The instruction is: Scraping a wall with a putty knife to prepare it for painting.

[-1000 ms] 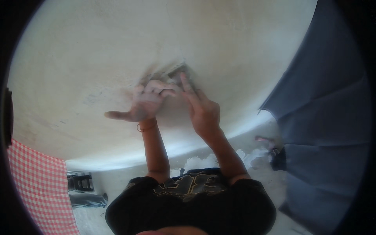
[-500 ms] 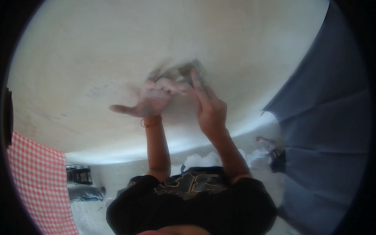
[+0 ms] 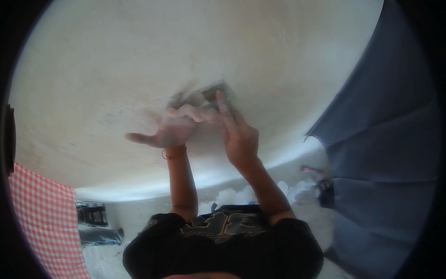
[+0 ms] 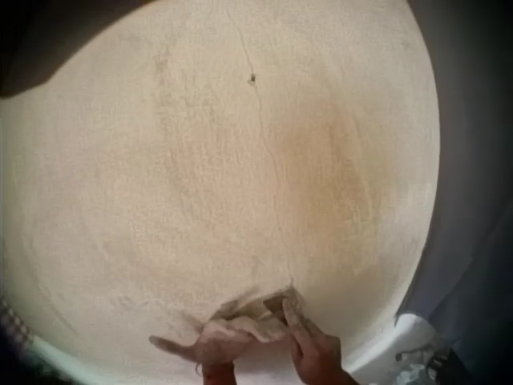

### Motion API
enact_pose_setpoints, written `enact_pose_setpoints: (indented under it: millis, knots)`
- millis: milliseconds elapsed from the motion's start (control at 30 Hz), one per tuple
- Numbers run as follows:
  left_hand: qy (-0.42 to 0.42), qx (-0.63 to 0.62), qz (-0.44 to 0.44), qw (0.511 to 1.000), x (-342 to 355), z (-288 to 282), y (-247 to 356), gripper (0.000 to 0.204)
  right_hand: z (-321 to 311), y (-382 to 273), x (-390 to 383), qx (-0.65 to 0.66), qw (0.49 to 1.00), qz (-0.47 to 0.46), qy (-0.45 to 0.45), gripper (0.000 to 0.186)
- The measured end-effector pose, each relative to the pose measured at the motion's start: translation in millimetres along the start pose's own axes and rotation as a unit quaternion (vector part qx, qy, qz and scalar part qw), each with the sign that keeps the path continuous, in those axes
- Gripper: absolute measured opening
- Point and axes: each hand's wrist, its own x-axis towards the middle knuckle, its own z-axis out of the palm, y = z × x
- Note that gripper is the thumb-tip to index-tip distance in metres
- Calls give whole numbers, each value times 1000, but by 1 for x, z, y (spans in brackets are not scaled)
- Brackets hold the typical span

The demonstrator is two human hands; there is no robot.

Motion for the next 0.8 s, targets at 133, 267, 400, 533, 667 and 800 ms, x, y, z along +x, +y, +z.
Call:
enact_pose_setpoints:
  millis: [133,267,400,533,667,800]
  knots:
    - [-11,-2,-4,1000,4,-6,0,145,-1,2,8,3,1000,-6,-6,67]
    - [-47,27,-61,997,-8,-16,13,135,3,1,-1,11,1000,-8,1,67]
    - [-62,3,-48,997,-1,-2,3,136,-9,1,4,17,1000,-9,5,67]
    - [2,-9,-11,1000,0,1,-1,146,-16,1,3,8,1000,2,-21,66]
    - [-10,-9,-17,1000,6,2,0,146,-24,0,25,7,1000,-25,-11,66]
    - [-13,-11,-5,1000,8,1,-2,145,-32,-7,25,-10,999,-5,-44,68]
